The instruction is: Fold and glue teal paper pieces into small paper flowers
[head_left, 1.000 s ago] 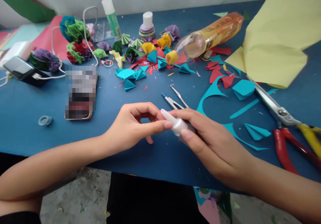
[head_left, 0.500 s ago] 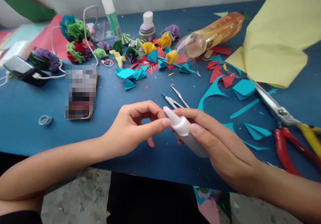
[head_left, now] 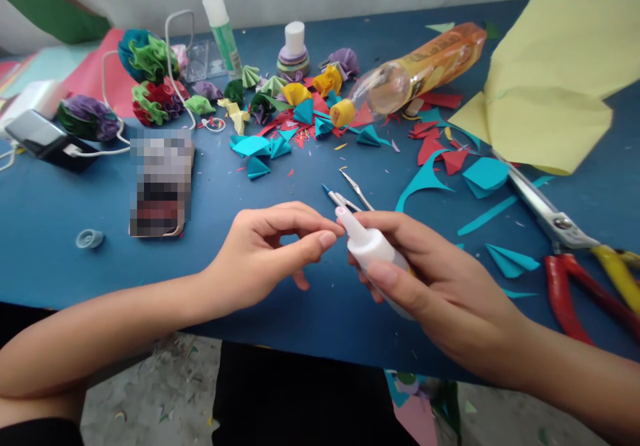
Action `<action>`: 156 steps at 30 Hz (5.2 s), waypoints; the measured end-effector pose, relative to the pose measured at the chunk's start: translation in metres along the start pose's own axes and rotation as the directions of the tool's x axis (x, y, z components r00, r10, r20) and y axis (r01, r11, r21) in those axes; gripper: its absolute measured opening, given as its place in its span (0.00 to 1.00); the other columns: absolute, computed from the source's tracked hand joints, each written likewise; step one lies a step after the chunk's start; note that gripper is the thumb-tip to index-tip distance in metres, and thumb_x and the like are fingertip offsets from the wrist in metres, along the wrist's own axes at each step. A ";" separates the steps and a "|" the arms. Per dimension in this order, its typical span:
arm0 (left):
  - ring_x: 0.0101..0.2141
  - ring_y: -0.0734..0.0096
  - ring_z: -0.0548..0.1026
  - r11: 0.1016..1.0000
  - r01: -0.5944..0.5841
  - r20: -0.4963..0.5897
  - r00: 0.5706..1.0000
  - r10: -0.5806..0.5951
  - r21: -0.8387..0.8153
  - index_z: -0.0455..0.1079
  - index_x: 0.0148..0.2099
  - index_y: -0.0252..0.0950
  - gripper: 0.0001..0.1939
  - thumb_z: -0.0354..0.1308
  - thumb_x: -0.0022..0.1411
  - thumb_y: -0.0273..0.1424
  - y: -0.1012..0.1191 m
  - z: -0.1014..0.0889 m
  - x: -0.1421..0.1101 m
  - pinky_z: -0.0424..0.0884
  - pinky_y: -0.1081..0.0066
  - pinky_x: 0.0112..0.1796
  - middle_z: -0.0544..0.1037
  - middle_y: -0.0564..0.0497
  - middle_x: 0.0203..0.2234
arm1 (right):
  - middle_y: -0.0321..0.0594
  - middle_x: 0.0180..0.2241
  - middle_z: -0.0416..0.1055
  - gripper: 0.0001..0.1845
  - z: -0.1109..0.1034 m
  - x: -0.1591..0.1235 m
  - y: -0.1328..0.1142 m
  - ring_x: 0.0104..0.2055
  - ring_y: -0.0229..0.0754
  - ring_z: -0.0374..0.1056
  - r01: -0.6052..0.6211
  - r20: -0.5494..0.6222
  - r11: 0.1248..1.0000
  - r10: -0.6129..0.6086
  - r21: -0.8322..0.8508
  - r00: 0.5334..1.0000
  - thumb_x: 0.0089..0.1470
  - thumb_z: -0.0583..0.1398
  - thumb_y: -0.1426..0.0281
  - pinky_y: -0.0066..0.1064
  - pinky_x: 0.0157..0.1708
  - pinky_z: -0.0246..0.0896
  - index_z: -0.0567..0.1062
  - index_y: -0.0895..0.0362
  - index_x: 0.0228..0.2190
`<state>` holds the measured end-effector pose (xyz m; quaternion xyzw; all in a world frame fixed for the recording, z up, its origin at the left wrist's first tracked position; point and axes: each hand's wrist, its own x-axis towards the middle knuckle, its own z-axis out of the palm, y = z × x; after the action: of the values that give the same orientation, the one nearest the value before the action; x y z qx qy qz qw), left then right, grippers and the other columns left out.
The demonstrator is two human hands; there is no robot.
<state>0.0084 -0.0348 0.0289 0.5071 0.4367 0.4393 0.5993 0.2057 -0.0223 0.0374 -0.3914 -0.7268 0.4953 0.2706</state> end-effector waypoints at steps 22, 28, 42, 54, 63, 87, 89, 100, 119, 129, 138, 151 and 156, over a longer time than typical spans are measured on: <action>0.20 0.83 0.70 0.999 -0.002 -0.069 0.998 0.006 0.051 0.80 0.33 0.37 0.04 0.66 0.55 0.31 -0.004 -0.002 0.001 0.71 0.84 0.17 0.76 0.52 0.27 | 0.40 0.41 0.75 0.23 0.007 0.005 0.010 0.40 0.43 0.73 0.064 -0.023 0.987 -0.068 -0.146 0.997 0.54 0.61 0.54 0.35 0.46 0.69 0.71 0.52 0.48; 0.21 0.81 0.71 0.997 -0.026 -0.117 0.992 0.035 0.077 0.79 0.31 0.35 0.02 0.66 0.54 0.28 -0.003 0.000 0.002 0.72 0.84 0.16 0.75 0.53 0.27 | 0.42 0.42 0.75 0.27 0.009 0.006 0.013 0.40 0.44 0.73 0.058 -0.035 0.988 -0.064 -0.142 0.997 0.53 0.61 0.52 0.35 0.43 0.70 0.72 0.52 0.50; 0.20 0.84 0.71 0.992 -0.119 -0.102 0.987 0.123 0.040 0.79 0.33 0.35 0.04 0.62 0.57 0.24 -0.004 -0.001 0.002 0.75 0.84 0.18 0.76 0.54 0.27 | 0.38 0.38 0.76 0.22 0.009 0.001 0.015 0.35 0.41 0.74 0.040 0.030 0.999 -0.040 0.029 0.999 0.62 0.54 0.59 0.30 0.33 0.69 0.66 0.50 0.56; 0.19 0.82 0.72 0.995 -0.098 -0.089 0.991 0.098 0.002 0.80 0.31 0.35 0.03 0.66 0.55 0.30 -0.008 -0.004 0.003 0.74 0.84 0.17 0.76 0.53 0.25 | 0.39 0.35 0.77 0.29 0.009 0.002 0.005 0.32 0.40 0.74 -0.089 0.103 0.987 0.076 0.132 0.992 0.59 0.57 0.55 0.29 0.28 0.69 0.66 0.52 0.59; 0.19 0.83 0.72 0.990 -0.140 -0.104 0.985 0.138 -0.008 0.79 0.29 0.35 0.06 0.63 0.58 0.29 -0.007 -0.001 0.004 0.75 0.84 0.17 0.73 0.55 0.24 | 0.38 0.35 0.76 0.28 0.005 0.004 0.009 0.31 0.34 0.73 -0.093 0.176 0.955 0.044 0.283 0.984 0.61 0.56 0.58 0.23 0.29 0.70 0.64 0.52 0.60; 0.22 0.78 0.74 0.973 -0.217 -0.042 0.974 0.221 0.076 0.76 0.26 0.31 0.19 0.58 0.62 0.40 -0.010 -0.005 0.006 0.76 0.81 0.19 0.74 0.50 0.25 | 0.42 0.37 0.77 0.32 0.006 0.003 0.009 0.29 0.38 0.72 0.007 0.104 0.998 -0.001 -0.059 0.995 0.61 0.53 0.55 0.29 0.28 0.70 0.62 0.57 0.62; 0.23 0.78 0.74 0.976 -0.205 -0.034 0.978 0.208 0.078 0.77 0.28 0.32 0.16 0.61 0.59 0.40 -0.009 -0.005 0.005 0.76 0.81 0.19 0.75 0.50 0.26 | 0.43 0.38 0.77 0.32 0.005 0.003 0.009 0.29 0.38 0.72 0.009 0.097 0.999 -0.005 -0.045 0.995 0.61 0.53 0.55 0.30 0.29 0.70 0.62 0.56 0.62; 0.21 0.81 0.73 0.969 -0.221 -0.080 0.970 0.230 0.110 0.76 0.27 0.33 0.16 0.56 0.64 0.36 -0.010 -0.002 0.005 0.75 0.82 0.20 0.74 0.52 0.25 | 0.39 0.28 0.75 0.31 0.010 0.005 0.012 0.27 0.38 0.70 0.055 0.254 0.998 -0.045 -0.035 0.966 0.61 0.52 0.57 0.30 0.30 0.68 0.63 0.60 0.61; 0.28 0.77 0.74 0.958 -0.275 -0.060 0.958 0.280 0.083 0.78 0.40 0.34 0.13 0.54 0.66 0.35 -0.003 -0.009 0.007 0.75 0.82 0.21 0.74 0.48 0.31 | 0.40 0.34 0.76 0.29 0.003 0.000 0.004 0.30 0.38 0.73 -0.012 0.075 0.998 0.007 0.065 0.997 0.61 0.54 0.56 0.30 0.31 0.70 0.64 0.53 0.60; 0.31 0.74 0.74 0.978 -0.209 0.048 0.977 0.208 0.025 0.78 0.43 0.36 0.15 0.51 0.67 0.36 -0.002 -0.008 -0.002 0.76 0.80 0.24 0.74 0.47 0.33 | 0.39 0.37 0.74 0.27 0.008 0.002 0.010 0.33 0.40 0.73 0.026 0.011 0.999 -0.027 0.044 1.000 0.58 0.59 0.58 0.31 0.33 0.71 0.62 0.50 0.57; 0.30 0.75 0.74 0.985 -0.117 0.025 0.992 0.121 -0.126 0.77 0.47 0.40 0.15 0.53 0.66 0.37 -0.003 -0.009 0.001 0.75 0.81 0.21 0.73 0.48 0.37 | 0.37 0.38 0.73 0.19 0.007 -0.002 0.005 0.34 0.39 0.73 0.064 -0.114 0.994 -0.054 0.090 0.992 0.59 0.57 0.59 0.32 0.35 0.70 0.61 0.45 0.51; 0.17 0.82 0.64 0.995 -0.083 -0.212 0.973 0.093 0.057 0.69 0.25 0.33 0.19 0.59 0.60 0.44 -0.010 -0.020 0.027 0.66 0.82 0.16 0.67 0.56 0.16 | 0.43 0.42 0.71 0.23 -0.010 0.023 0.023 0.41 0.43 0.70 0.025 -0.198 0.992 -0.049 -0.124 0.979 0.55 0.60 0.55 0.37 0.43 0.66 0.66 0.55 0.46; 0.17 0.82 0.64 0.993 -0.069 -0.208 0.974 0.088 0.099 0.70 0.27 0.33 0.18 0.61 0.57 0.44 -0.011 -0.016 0.026 0.68 0.81 0.18 0.64 0.57 0.16 | 0.43 0.43 0.72 0.22 -0.029 0.035 0.034 0.45 0.46 0.70 0.048 -0.304 0.943 -0.155 -0.330 0.940 0.52 0.63 0.58 0.41 0.48 0.64 0.67 0.55 0.45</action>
<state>-0.0003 -0.0074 0.0146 0.5012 0.4972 0.4938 0.5077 0.2193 0.0287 0.0169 -0.4678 -0.7617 0.2853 0.3457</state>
